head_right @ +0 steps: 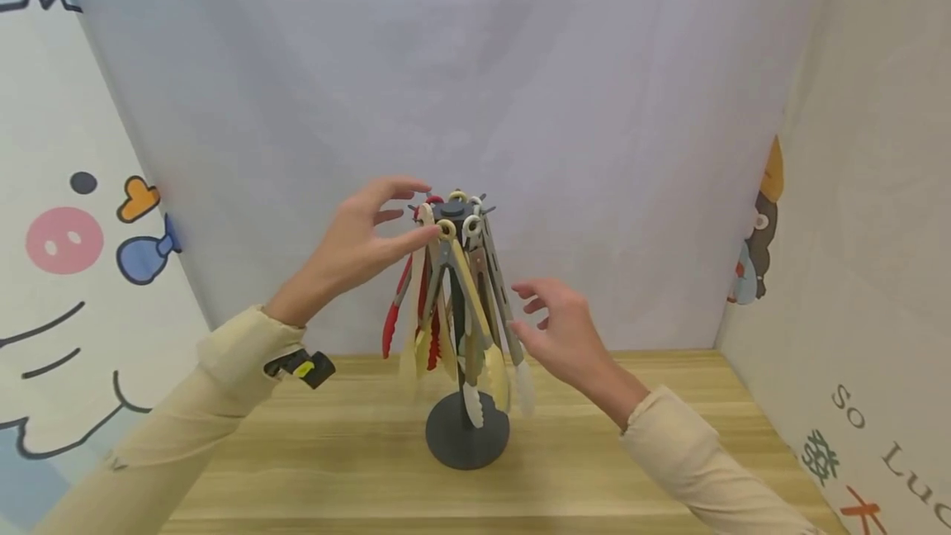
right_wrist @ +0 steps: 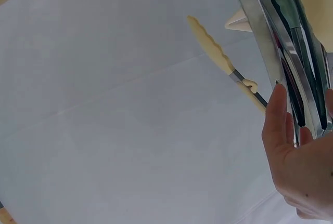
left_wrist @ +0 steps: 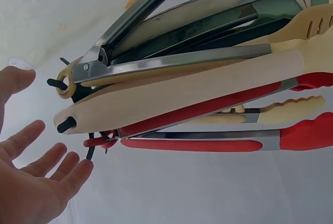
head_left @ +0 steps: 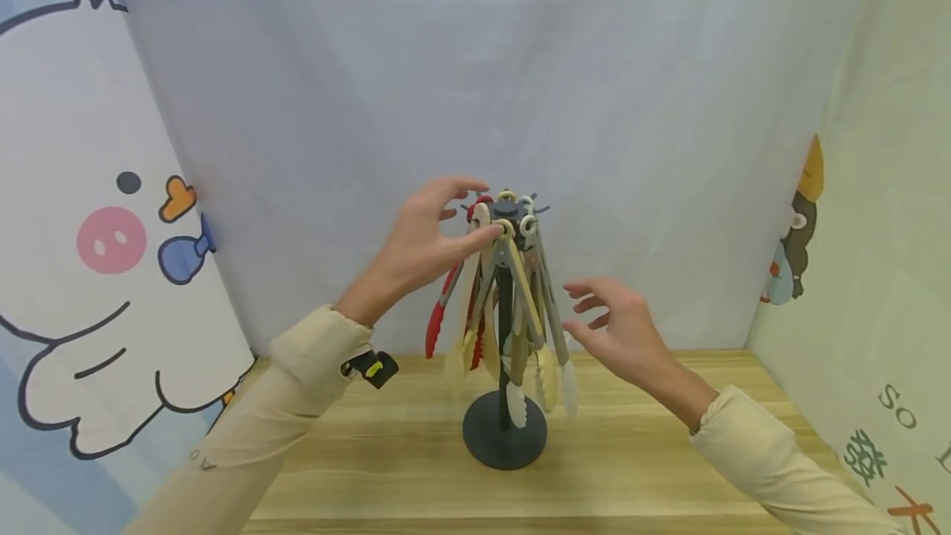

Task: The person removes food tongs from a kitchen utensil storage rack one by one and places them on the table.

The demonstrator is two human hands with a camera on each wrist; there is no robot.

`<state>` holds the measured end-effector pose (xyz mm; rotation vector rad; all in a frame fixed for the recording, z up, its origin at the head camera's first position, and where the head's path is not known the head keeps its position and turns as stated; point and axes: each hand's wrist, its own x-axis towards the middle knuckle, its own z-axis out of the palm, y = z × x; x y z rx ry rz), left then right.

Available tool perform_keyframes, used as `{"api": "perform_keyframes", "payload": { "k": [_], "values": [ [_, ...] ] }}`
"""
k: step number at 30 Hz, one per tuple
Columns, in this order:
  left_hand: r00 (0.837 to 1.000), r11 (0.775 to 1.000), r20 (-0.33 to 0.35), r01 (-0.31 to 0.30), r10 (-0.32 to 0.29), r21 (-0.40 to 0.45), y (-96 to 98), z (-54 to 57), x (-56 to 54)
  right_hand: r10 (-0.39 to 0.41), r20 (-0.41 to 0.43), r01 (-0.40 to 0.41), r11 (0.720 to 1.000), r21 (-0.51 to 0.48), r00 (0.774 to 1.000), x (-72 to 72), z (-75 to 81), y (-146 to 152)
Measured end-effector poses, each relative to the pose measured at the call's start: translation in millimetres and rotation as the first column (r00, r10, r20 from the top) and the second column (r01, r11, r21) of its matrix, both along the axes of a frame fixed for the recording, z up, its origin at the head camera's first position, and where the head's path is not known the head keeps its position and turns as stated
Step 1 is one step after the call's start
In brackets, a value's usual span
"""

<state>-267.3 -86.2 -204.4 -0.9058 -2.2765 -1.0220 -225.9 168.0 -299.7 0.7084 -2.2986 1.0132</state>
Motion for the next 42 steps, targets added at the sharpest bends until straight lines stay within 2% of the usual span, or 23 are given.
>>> {"api": "perform_keyframes", "payload": {
  "k": [7,16,28,42],
  "values": [
    [1.0,1.0,0.0,0.001,-0.001,0.017,10.4,-1.8,-1.1,0.016,0.022,-0.016,1.0,-0.001,1.0,-5.3,-1.1,-7.4],
    [0.998,0.999,0.06,-0.034,0.034,0.0,18.8,-2.8,-5.5,0.043,0.031,-0.043,0.999,-0.009,0.999,-11.1,-3.6,-12.3],
    [0.996,0.998,0.074,-0.041,0.043,-0.037,19.0,-1.9,-7.6,0.077,0.056,-0.077,0.997,-0.015,0.995,-16.1,-5.7,-19.2],
    [0.997,0.997,0.069,-0.039,0.043,-0.063,16.7,-1.2,-7.9,0.008,0.074,-0.006,1.0,-0.023,0.997,-19.1,-9.4,-31.7]
  ]
}}
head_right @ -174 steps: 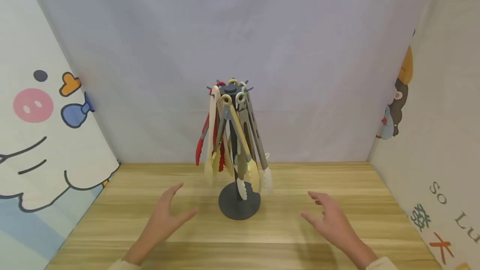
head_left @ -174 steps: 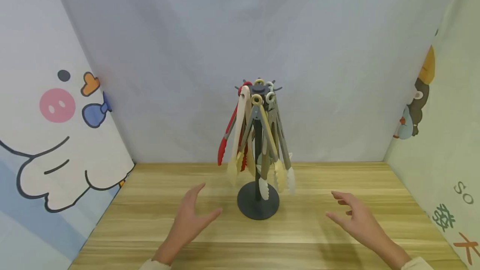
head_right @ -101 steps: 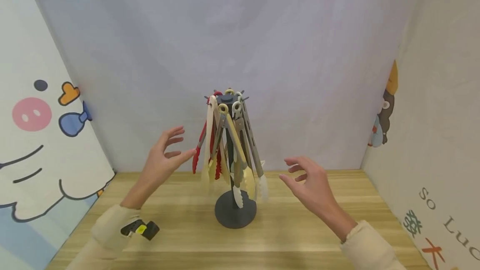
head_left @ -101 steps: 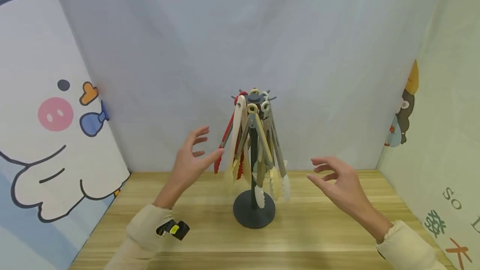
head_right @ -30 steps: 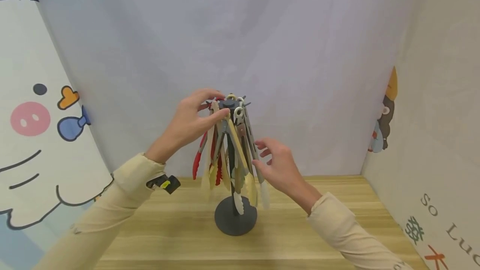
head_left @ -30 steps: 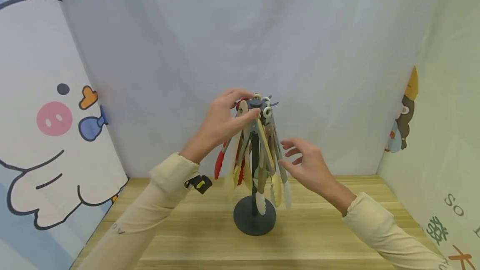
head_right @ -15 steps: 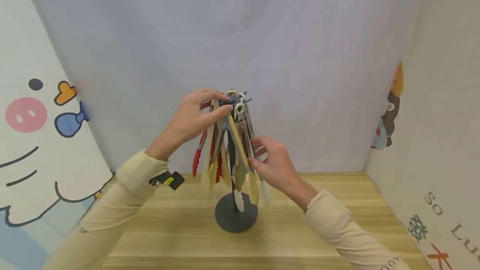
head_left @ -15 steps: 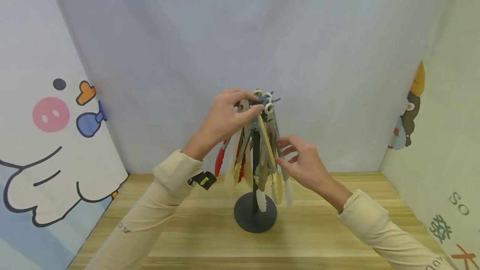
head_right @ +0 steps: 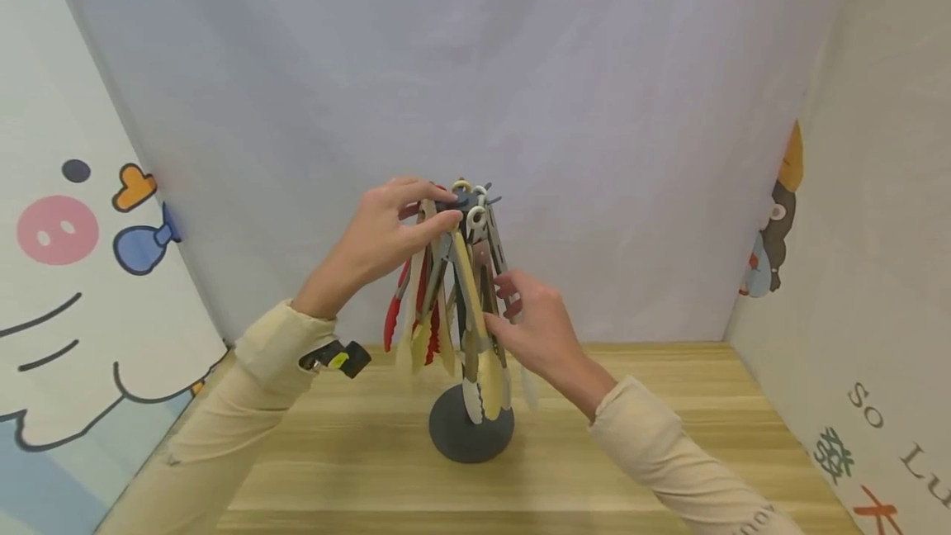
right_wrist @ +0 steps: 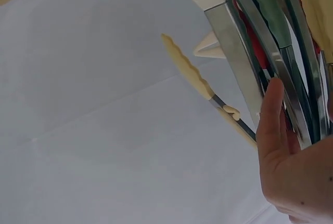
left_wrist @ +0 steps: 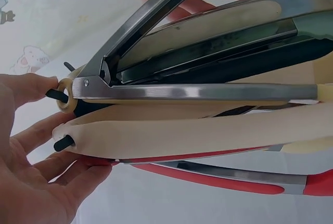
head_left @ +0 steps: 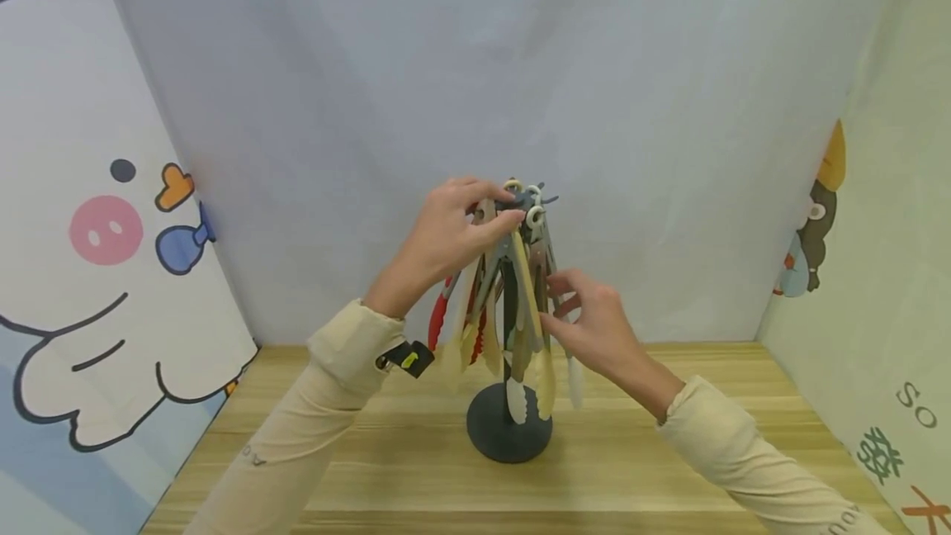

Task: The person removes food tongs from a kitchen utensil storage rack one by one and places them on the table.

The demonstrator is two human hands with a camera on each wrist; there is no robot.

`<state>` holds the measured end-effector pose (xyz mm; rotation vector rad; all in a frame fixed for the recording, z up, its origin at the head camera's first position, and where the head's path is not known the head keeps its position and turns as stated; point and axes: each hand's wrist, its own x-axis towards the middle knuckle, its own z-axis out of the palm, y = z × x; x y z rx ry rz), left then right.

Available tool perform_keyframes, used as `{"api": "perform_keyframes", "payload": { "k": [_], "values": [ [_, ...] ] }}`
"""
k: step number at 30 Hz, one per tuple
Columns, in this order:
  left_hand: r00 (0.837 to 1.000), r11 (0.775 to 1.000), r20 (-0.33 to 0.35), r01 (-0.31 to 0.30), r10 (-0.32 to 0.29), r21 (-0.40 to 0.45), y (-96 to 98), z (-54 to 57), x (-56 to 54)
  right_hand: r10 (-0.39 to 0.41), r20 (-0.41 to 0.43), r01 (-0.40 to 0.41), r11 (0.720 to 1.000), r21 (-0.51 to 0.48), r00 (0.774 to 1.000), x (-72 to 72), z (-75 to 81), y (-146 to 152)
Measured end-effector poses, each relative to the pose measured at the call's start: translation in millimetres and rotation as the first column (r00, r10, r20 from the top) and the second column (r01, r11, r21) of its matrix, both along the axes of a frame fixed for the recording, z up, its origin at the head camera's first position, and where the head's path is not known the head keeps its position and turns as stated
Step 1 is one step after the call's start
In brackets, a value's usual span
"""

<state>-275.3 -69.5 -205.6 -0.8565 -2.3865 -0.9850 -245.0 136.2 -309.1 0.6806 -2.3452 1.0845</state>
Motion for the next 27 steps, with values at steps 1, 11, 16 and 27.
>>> {"api": "perform_keyframes", "payload": {
  "k": [1,11,16,27],
  "values": [
    [1.0,1.0,-0.001,0.001,-0.001,0.001,0.5,-0.2,-0.4,-0.011,0.007,0.011,1.0,-0.007,1.0,-0.5,-0.9,-1.0],
    [1.0,1.0,0.005,0.012,-0.012,0.013,1.7,-0.3,-0.5,-0.139,0.067,0.14,0.99,-0.002,0.988,-0.2,-10.9,-10.7],
    [1.0,1.0,0.012,0.001,-0.002,0.008,-0.2,-1.2,0.4,-0.177,0.081,0.176,0.984,0.015,0.981,-1.2,-17.9,-15.3],
    [1.0,1.0,0.003,-0.014,0.014,-0.009,-0.7,0.5,1.6,-0.149,0.039,0.149,0.989,-0.01,0.988,1.5,-23.6,-17.5]
  ]
}}
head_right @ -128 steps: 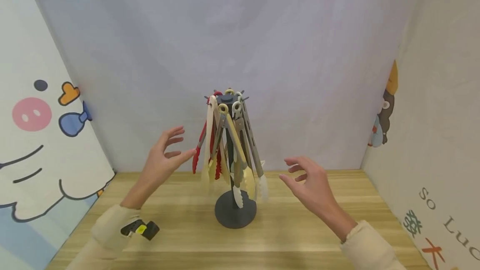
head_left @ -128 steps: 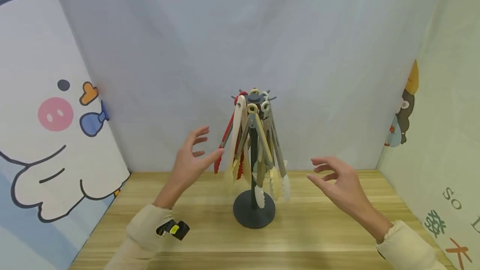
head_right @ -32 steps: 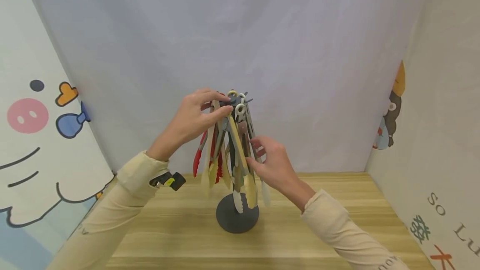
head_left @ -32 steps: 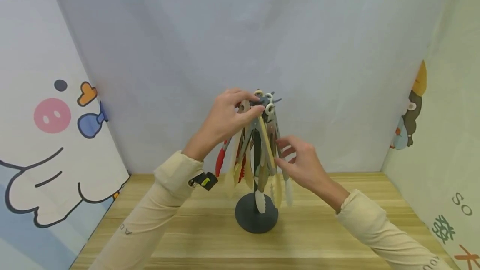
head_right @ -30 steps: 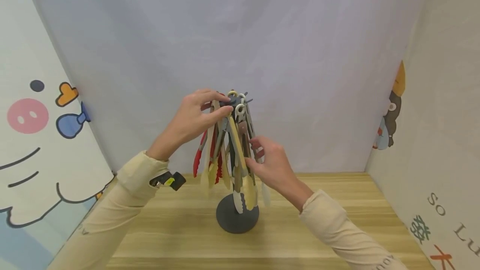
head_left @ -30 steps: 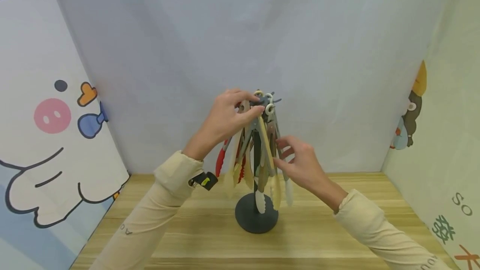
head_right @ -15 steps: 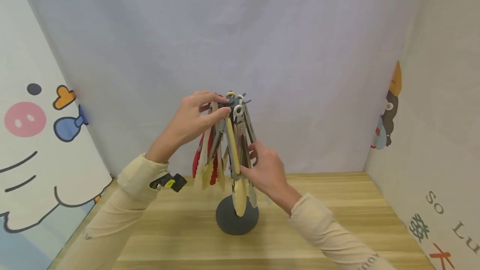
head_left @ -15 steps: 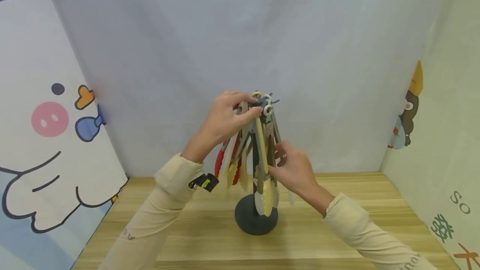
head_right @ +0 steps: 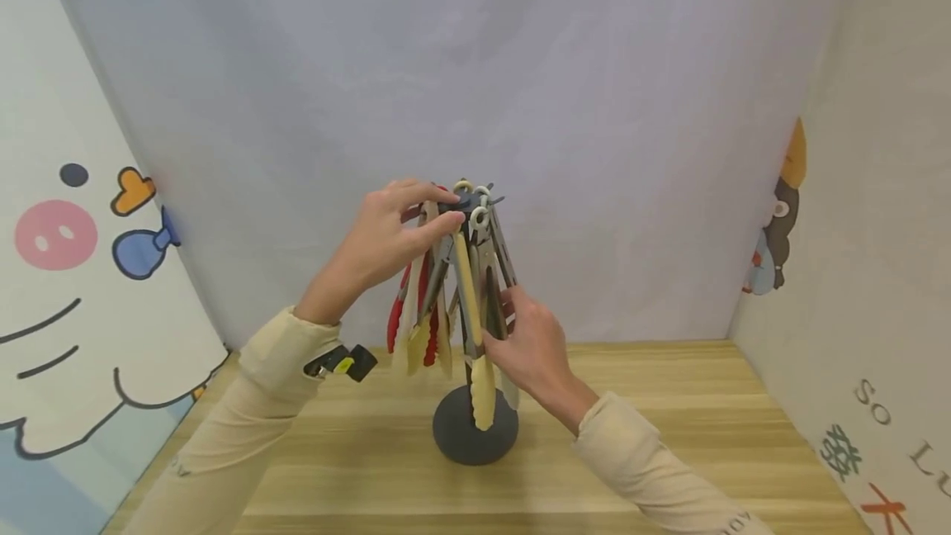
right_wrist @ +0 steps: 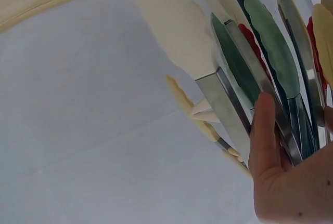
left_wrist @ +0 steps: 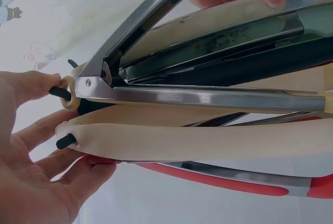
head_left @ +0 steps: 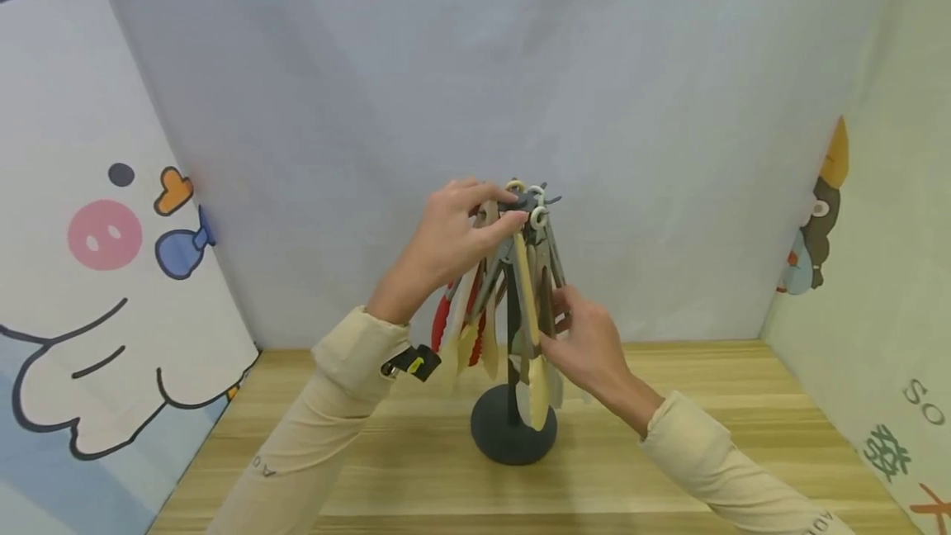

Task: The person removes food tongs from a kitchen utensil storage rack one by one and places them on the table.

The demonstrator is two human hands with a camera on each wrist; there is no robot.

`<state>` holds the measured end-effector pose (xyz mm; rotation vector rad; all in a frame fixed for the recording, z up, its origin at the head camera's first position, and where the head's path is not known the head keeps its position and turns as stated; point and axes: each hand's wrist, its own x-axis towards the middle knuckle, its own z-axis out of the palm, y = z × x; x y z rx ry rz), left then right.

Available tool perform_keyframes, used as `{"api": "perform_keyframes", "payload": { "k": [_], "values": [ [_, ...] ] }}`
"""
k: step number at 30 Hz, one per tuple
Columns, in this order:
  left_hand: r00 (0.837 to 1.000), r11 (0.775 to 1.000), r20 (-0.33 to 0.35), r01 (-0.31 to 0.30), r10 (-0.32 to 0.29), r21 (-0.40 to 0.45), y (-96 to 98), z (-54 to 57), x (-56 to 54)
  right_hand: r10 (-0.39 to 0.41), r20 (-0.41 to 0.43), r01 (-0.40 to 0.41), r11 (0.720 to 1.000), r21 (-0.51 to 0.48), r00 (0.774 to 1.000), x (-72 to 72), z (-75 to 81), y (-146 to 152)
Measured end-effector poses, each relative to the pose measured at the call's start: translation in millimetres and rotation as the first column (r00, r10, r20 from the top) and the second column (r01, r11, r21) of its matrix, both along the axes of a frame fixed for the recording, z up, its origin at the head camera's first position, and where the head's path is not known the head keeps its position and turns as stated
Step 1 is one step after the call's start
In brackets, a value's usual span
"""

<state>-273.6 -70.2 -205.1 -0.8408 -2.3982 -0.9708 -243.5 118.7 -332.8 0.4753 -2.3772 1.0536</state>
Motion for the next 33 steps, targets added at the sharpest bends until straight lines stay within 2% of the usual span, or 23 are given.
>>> {"api": "perform_keyframes", "payload": {
  "k": [12,20,29,33],
  "values": [
    [1.0,1.0,-0.004,0.007,-0.007,0.017,4.9,3.2,3.2,0.011,-0.028,-0.012,0.998,-0.054,1.0,2.1,1.4,10.8],
    [1.0,0.999,-0.024,0.02,-0.019,0.033,4.4,1.9,1.4,0.037,-0.03,-0.04,0.991,-0.131,0.999,3.4,6.2,14.7],
    [1.0,1.0,0.0,-0.011,0.011,0.016,2.8,-2.5,-0.1,0.06,-0.047,-0.068,0.981,-0.183,0.997,7.4,7.3,16.9],
    [1.0,1.0,-0.012,-0.012,0.012,0.02,2.5,-1.9,-0.1,0.069,-0.055,-0.079,0.978,-0.194,0.996,8.1,8.3,18.1]
  ]
}}
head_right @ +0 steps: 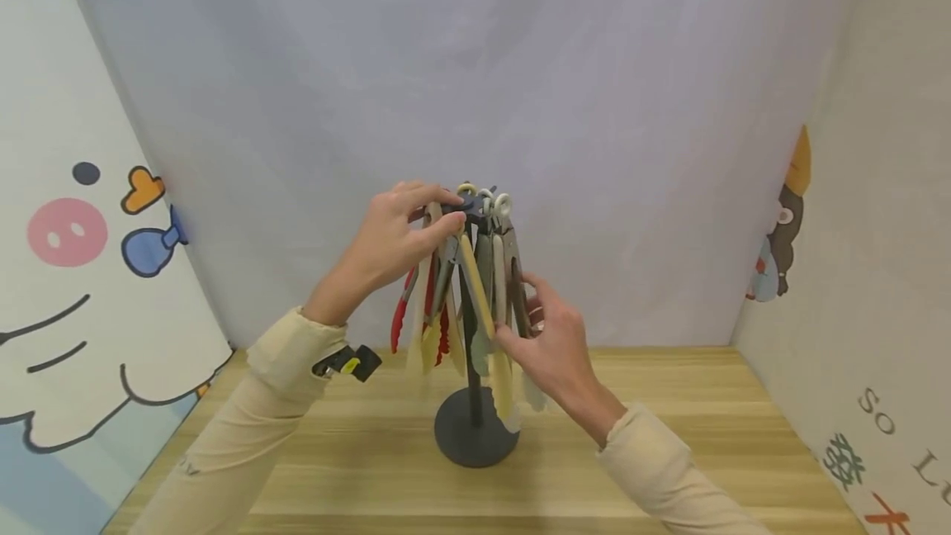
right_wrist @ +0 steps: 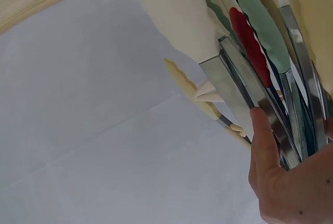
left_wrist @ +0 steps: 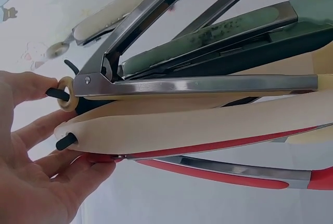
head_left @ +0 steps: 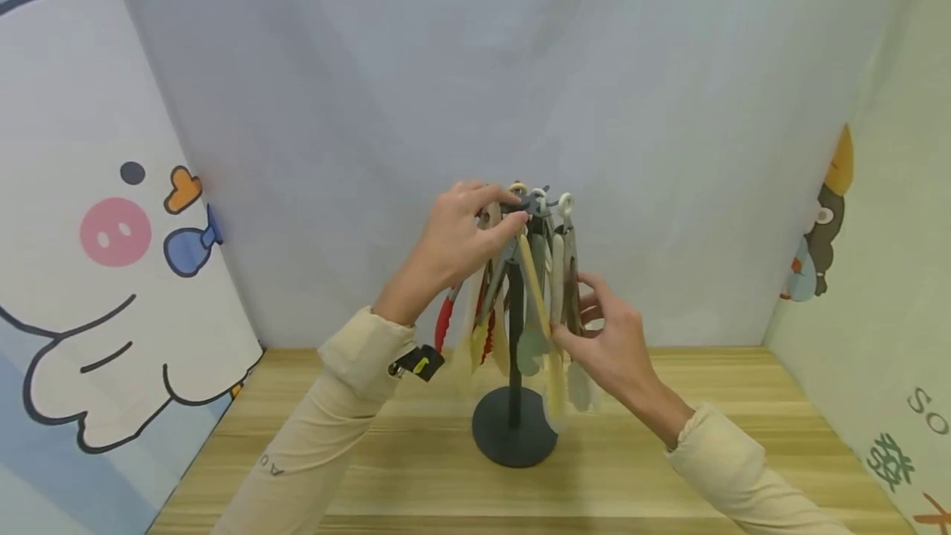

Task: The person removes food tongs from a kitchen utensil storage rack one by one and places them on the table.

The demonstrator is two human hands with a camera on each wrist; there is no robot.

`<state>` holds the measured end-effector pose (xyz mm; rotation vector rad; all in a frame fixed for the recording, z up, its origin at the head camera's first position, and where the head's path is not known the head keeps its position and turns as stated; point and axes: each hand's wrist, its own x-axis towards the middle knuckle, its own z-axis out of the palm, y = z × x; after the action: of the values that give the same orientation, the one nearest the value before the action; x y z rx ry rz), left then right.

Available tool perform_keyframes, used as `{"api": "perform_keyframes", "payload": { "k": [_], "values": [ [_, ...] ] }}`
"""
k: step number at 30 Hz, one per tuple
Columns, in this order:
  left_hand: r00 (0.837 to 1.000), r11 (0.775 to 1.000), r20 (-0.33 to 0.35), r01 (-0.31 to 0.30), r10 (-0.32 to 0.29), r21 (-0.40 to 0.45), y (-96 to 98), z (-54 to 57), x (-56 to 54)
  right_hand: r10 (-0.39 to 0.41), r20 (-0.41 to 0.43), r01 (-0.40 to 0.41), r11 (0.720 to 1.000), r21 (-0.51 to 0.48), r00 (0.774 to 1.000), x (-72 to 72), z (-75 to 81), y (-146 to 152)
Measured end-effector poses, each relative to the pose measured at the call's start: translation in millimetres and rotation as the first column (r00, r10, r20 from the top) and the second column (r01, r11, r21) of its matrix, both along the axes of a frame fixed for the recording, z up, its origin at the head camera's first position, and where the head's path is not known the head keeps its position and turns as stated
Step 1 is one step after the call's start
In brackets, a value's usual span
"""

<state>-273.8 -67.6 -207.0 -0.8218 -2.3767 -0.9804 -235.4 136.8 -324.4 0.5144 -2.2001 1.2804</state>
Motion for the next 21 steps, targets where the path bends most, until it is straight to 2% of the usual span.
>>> {"api": "perform_keyframes", "payload": {
  "k": [11,21],
  "values": [
    [1.0,1.0,-0.024,-0.001,0.001,-0.012,0.7,1.6,-0.2,0.019,0.003,-0.019,1.0,-0.012,1.0,5.7,2.2,7.0],
    [0.999,0.999,-0.04,-0.015,0.014,-0.036,0.0,1.6,0.8,0.041,-0.066,-0.041,0.999,0.003,0.997,9.8,2.4,10.3]
  ]
}}
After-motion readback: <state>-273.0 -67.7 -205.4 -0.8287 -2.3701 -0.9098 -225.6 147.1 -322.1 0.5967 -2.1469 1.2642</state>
